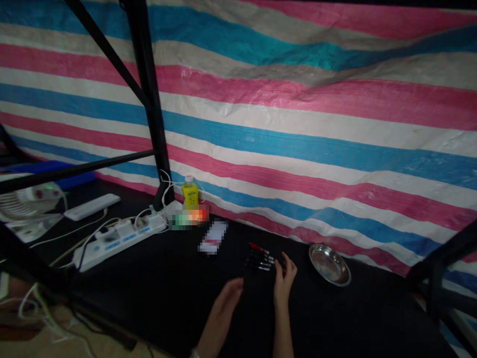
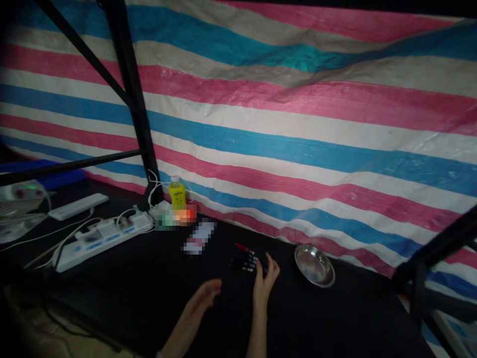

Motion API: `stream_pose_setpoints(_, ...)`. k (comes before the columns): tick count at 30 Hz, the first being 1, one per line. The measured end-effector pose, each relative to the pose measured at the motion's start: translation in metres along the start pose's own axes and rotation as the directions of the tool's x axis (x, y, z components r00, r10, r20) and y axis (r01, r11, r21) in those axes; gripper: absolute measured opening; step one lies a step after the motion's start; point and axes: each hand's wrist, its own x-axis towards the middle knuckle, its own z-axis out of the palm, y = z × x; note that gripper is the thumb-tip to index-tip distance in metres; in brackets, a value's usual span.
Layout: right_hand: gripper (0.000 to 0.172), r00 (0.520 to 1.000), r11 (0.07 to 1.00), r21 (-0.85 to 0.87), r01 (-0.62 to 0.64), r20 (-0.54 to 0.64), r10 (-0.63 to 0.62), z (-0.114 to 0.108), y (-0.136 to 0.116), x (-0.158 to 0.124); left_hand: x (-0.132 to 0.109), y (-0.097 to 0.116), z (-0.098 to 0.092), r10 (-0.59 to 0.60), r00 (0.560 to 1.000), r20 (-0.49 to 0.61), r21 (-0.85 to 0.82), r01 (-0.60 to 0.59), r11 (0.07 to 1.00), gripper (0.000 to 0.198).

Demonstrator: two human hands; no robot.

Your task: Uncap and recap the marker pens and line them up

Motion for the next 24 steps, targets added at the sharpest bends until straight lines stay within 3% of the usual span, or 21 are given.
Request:
stream_pose_setpoints(2, 0.051, 0.997, 0.992, 0.104, -0.077, 0.000, 0.077, 0.008, -0.003, 0.006, 0.021, 0.003, 0.009, 0.024, 1.000, 0.000, 0.052, -0.024, 0.998, 0.029)
stream_pose_setpoints(5, 0.055, 0.990, 0.974, 0.176, -0.141, 0.007, 0.142, 0.018, -0.002, 0.013, 0.071, 0.001, 0.037, 0.045, 0.999, -0.016, 0.234, -0.040, 0.971, 0.032)
stream_pose_setpoints(9, 0.060, 0.982, 0.964, 0.186, -0.188, 0.034, 0.185, 0.029, 0.009, 0.020, 0.114, -0.014, 0.072, 0.120, 0.989, 0.081, 0.480, -0.144, 0.865, 0.037)
stream_pose_setpoints(14, 0.059, 0.982, 0.968, 0.178, -0.175, 0.097, 0.160, 0.040, 0.023, 0.024, 0.115, -0.034, 0.087, 0.174, 0.970, 0.172, 0.600, -0.243, 0.762, 0.041)
stream_pose_setpoints(18, 0.056, 0.988, 0.981, 0.157, -0.111, 0.127, 0.091, 0.043, 0.027, 0.021, 0.115, -0.034, 0.094, 0.218, 0.948, 0.230, 0.535, -0.311, 0.786, 0.034)
stream_pose_setpoints(24, 0.053, 0.983, 0.996, 0.082, -0.047, 0.180, 0.032, 0.043, 0.029, 0.022, 0.118, -0.030, 0.098, 0.255, 0.947, 0.194, 0.452, -0.317, 0.834, 0.028)
